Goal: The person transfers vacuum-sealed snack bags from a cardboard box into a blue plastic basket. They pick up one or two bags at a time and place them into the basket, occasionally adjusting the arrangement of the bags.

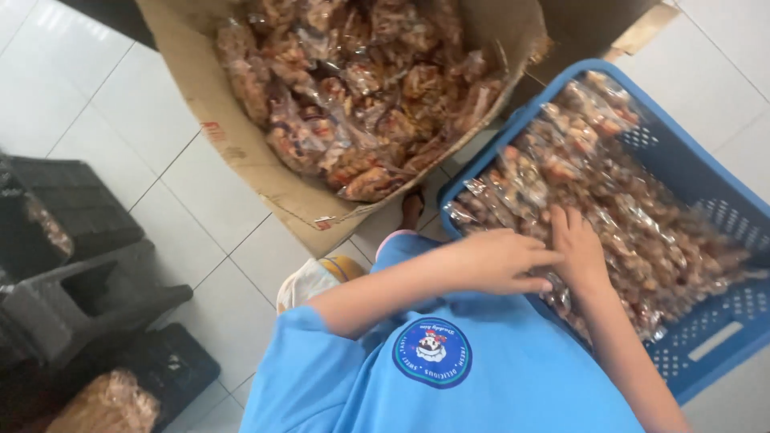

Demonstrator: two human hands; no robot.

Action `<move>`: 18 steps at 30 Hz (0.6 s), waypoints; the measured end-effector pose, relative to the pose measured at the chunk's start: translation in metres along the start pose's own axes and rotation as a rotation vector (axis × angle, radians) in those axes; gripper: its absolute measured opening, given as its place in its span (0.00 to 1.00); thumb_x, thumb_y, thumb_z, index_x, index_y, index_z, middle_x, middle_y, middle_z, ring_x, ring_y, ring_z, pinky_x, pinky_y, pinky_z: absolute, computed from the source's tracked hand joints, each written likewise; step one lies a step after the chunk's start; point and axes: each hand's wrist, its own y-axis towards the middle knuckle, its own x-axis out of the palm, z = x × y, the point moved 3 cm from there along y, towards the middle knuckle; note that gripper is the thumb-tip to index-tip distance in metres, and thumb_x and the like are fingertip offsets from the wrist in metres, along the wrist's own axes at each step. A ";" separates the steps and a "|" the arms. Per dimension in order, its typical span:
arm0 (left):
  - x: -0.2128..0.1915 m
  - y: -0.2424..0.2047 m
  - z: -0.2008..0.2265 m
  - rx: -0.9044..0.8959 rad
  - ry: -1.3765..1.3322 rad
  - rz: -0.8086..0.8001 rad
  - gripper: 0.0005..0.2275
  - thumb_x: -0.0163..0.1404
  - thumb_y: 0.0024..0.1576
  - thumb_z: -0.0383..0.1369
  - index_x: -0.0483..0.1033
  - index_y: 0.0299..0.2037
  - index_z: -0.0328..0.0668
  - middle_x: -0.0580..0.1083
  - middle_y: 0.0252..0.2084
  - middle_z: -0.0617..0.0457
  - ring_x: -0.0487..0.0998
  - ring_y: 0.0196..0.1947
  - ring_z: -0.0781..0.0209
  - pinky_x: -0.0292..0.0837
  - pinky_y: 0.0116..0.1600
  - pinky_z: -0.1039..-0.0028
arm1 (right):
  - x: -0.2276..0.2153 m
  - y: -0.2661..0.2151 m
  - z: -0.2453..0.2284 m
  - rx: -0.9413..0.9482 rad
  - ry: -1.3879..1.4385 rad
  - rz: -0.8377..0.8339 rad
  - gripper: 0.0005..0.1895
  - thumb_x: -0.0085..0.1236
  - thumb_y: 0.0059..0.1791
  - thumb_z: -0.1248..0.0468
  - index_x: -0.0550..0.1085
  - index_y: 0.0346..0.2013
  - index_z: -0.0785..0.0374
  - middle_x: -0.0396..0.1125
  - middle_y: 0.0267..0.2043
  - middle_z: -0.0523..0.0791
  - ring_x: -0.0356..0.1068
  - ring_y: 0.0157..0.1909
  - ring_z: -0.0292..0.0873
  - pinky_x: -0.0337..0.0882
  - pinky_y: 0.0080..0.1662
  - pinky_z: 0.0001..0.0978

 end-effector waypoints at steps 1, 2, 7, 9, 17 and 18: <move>-0.050 -0.026 0.003 0.039 -0.252 0.115 0.23 0.37 0.58 0.47 0.66 0.55 0.39 0.71 0.51 0.34 0.70 0.53 0.37 0.60 0.59 0.48 | -0.018 -0.001 -0.011 0.052 0.066 -0.019 0.43 0.58 0.37 0.46 0.58 0.59 0.66 0.59 0.51 0.58 0.69 0.42 0.62 0.72 0.43 0.48; -0.099 -0.054 0.006 0.084 -0.503 0.228 0.20 0.39 0.59 0.41 0.66 0.54 0.32 0.71 0.49 0.29 0.70 0.51 0.30 0.63 0.56 0.45 | -0.036 -0.005 -0.022 0.110 0.132 -0.041 0.40 0.51 0.42 0.45 0.57 0.61 0.68 0.58 0.54 0.60 0.68 0.44 0.64 0.71 0.44 0.51; -0.153 -0.105 -0.138 -0.252 -0.165 0.391 0.17 0.45 0.57 0.38 0.68 0.53 0.39 0.70 0.49 0.36 0.71 0.49 0.35 0.67 0.52 0.52 | -0.041 0.001 -0.047 0.236 0.013 -0.074 0.54 0.45 0.33 0.28 0.57 0.60 0.64 0.56 0.58 0.55 0.66 0.51 0.62 0.68 0.47 0.50; -0.131 -0.101 -0.212 -0.371 -0.002 0.291 0.18 0.49 0.54 0.41 0.69 0.52 0.43 0.69 0.49 0.39 0.71 0.48 0.35 0.68 0.51 0.52 | -0.047 0.010 -0.053 0.265 -0.054 -0.072 0.55 0.45 0.31 0.27 0.59 0.57 0.65 0.57 0.58 0.56 0.66 0.51 0.60 0.67 0.47 0.48; -0.074 -0.065 -0.336 -0.860 0.533 -0.796 0.53 0.63 0.34 0.58 0.38 0.68 0.69 0.41 0.71 0.58 0.43 0.69 0.50 0.50 0.62 0.60 | -0.052 0.029 -0.055 0.336 -0.106 -0.292 0.55 0.41 0.33 0.26 0.61 0.57 0.67 0.55 0.62 0.55 0.62 0.58 0.56 0.69 0.49 0.47; -0.081 -0.061 -0.333 -0.845 0.542 -0.805 0.53 0.63 0.34 0.58 0.38 0.68 0.69 0.41 0.71 0.58 0.43 0.69 0.50 0.50 0.62 0.60 | -0.051 0.032 -0.054 0.353 -0.101 -0.298 0.55 0.41 0.33 0.26 0.61 0.57 0.67 0.55 0.62 0.55 0.62 0.58 0.56 0.69 0.49 0.47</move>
